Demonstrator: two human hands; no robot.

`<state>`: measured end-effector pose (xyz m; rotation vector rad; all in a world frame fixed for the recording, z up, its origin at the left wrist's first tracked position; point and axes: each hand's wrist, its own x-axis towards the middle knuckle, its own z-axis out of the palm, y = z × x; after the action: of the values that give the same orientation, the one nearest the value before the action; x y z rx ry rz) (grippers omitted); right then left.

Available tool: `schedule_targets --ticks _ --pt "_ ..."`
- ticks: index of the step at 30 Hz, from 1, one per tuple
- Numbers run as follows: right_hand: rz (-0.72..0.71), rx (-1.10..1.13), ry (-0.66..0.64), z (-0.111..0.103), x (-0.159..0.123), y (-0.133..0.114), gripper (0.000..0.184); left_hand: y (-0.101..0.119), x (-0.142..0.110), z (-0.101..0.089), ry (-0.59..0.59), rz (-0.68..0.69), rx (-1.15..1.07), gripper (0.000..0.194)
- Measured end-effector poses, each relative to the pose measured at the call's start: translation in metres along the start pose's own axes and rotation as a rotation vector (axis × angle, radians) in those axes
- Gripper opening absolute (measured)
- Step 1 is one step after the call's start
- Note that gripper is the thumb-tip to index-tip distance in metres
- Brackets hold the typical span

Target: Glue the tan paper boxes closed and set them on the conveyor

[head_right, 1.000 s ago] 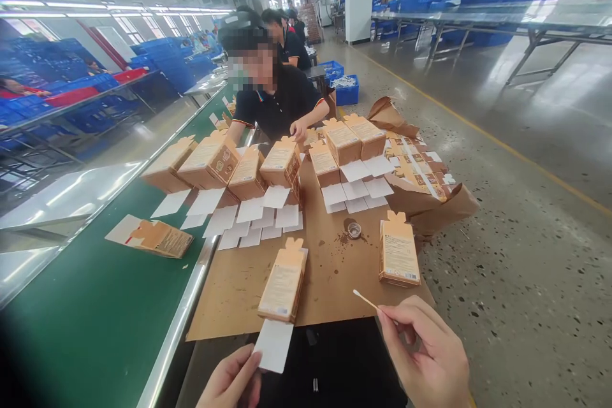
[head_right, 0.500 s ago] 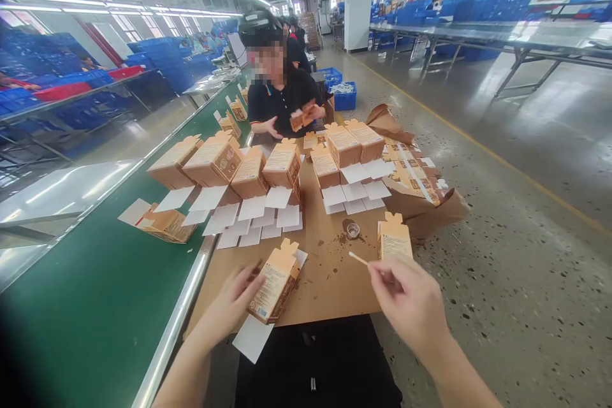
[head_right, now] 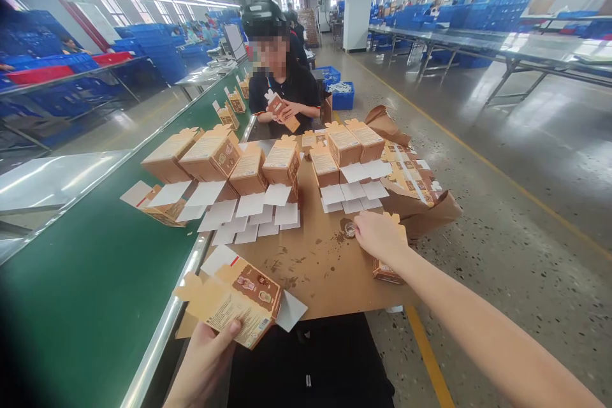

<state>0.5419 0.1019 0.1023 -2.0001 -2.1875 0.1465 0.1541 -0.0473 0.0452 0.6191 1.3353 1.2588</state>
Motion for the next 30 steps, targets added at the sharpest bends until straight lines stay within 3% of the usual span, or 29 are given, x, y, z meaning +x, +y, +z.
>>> schedule_targets --ticks 4,7,10,12,15,18,21,24,30 --pt "-0.017 0.015 -0.038 -0.005 -0.001 0.010 0.035 -0.003 0.020 0.011 0.113 0.088 0.059 0.100" --pt "-0.042 0.125 0.048 -0.002 -0.025 0.003 0.030 -0.001 0.035 0.017 0.162 0.142 0.116 0.098" --pt "-0.177 0.491 0.244 0.025 -0.070 -0.035 0.028 0.000 0.041 0.021 0.172 0.162 0.154 0.092" --pt "-0.245 0.680 0.270 0.053 -0.100 -0.073 0.027 0.000 0.041 0.023 0.177 0.174 0.168 0.088" --pt "-0.245 0.775 0.259 0.095 -0.128 -0.125 0.028 0.001 0.040 0.026 0.185 0.181 0.178 0.086" --pt "-0.239 0.759 0.247 0.121 -0.132 -0.147 0.028 0.003 0.039 0.028 0.188 0.186 0.172 0.087" --pt "-0.228 0.731 0.243 0.127 -0.128 -0.142 0.029 0.002 0.038 0.030 0.189 0.195 0.159 0.088" --pt "-0.165 0.773 0.264 0.119 -0.128 -0.128 0.032 0.001 0.035 0.029 0.212 0.240 0.191 0.088" --pt "-0.026 0.883 0.303 0.103 -0.140 -0.108 0.035 0.005 0.028 0.023 0.270 0.374 0.439 0.088"
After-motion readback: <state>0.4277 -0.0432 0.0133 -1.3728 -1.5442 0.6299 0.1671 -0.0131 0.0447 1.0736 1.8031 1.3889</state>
